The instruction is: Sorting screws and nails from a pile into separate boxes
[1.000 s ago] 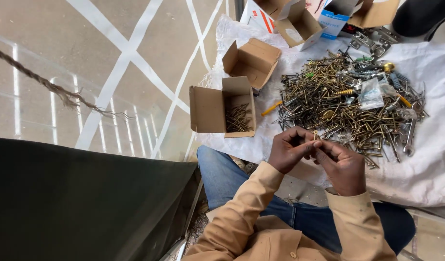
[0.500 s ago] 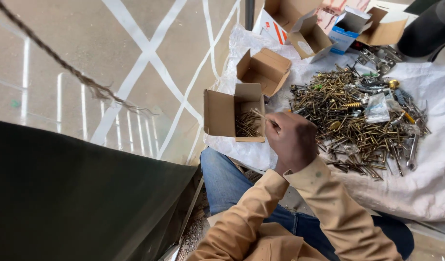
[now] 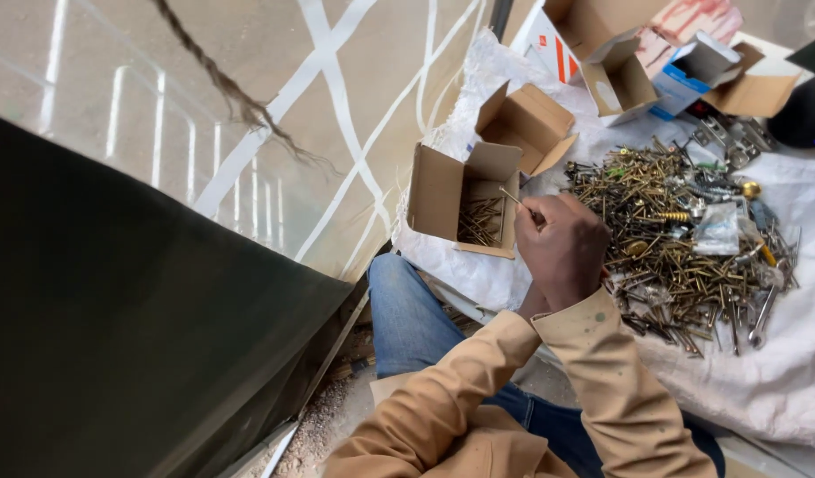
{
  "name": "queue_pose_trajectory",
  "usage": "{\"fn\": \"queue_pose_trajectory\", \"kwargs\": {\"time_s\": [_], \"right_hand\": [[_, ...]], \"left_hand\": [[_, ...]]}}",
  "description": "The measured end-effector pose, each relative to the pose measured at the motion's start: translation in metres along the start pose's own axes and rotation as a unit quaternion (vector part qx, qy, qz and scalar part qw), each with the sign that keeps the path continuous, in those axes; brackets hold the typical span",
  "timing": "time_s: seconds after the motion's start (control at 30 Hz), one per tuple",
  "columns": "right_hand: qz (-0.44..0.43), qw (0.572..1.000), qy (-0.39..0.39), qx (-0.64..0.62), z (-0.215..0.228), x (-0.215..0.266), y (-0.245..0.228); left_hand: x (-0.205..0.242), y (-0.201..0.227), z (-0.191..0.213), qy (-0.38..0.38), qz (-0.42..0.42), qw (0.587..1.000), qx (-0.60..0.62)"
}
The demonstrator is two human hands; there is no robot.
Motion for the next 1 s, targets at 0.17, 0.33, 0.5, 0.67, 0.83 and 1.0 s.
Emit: {"fn": "queue_pose_trajectory", "kwargs": {"time_s": [0.17, 0.33, 0.5, 0.67, 0.83, 1.0], "right_hand": [[-0.010, 1.000, -0.029, -0.004, 0.010, -0.005, -0.031], [-0.028, 0.997, 0.072, -0.021, 0.061, 0.021, -0.032], [-0.067, 0.986, 0.138, -0.064, 0.092, 0.097, 0.025], [-0.092, 0.994, 0.062, 0.010, 0.108, 0.144, 0.083], [-0.093, 0.995, 0.008, 0.017, 0.106, 0.166, 0.103], [-0.125, 0.992, 0.001, -0.026, 0.080, 0.190, 0.163]], "left_hand": [[-0.003, 0.006, -0.019, -0.025, -0.007, 0.999, -0.018], [0.012, -0.017, -0.079, -0.133, 0.037, 0.990, -0.030], [0.025, -0.025, -0.101, -0.142, 0.036, 0.988, -0.053], [0.030, -0.014, -0.113, -0.115, 0.054, 0.990, -0.064], [0.028, -0.015, -0.116, -0.120, 0.045, 0.986, -0.103], [0.033, -0.017, -0.117, -0.128, 0.031, 0.982, -0.135]]}}
Point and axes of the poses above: each hand's wrist, its own x-axis away from the middle knuckle, its own z-axis out of the back of the hand, y = z × x, the point moved 7 cm from there along -x, towards the middle knuckle, and after that the axes turned 10 degrees about z, right-handed, at the moved point
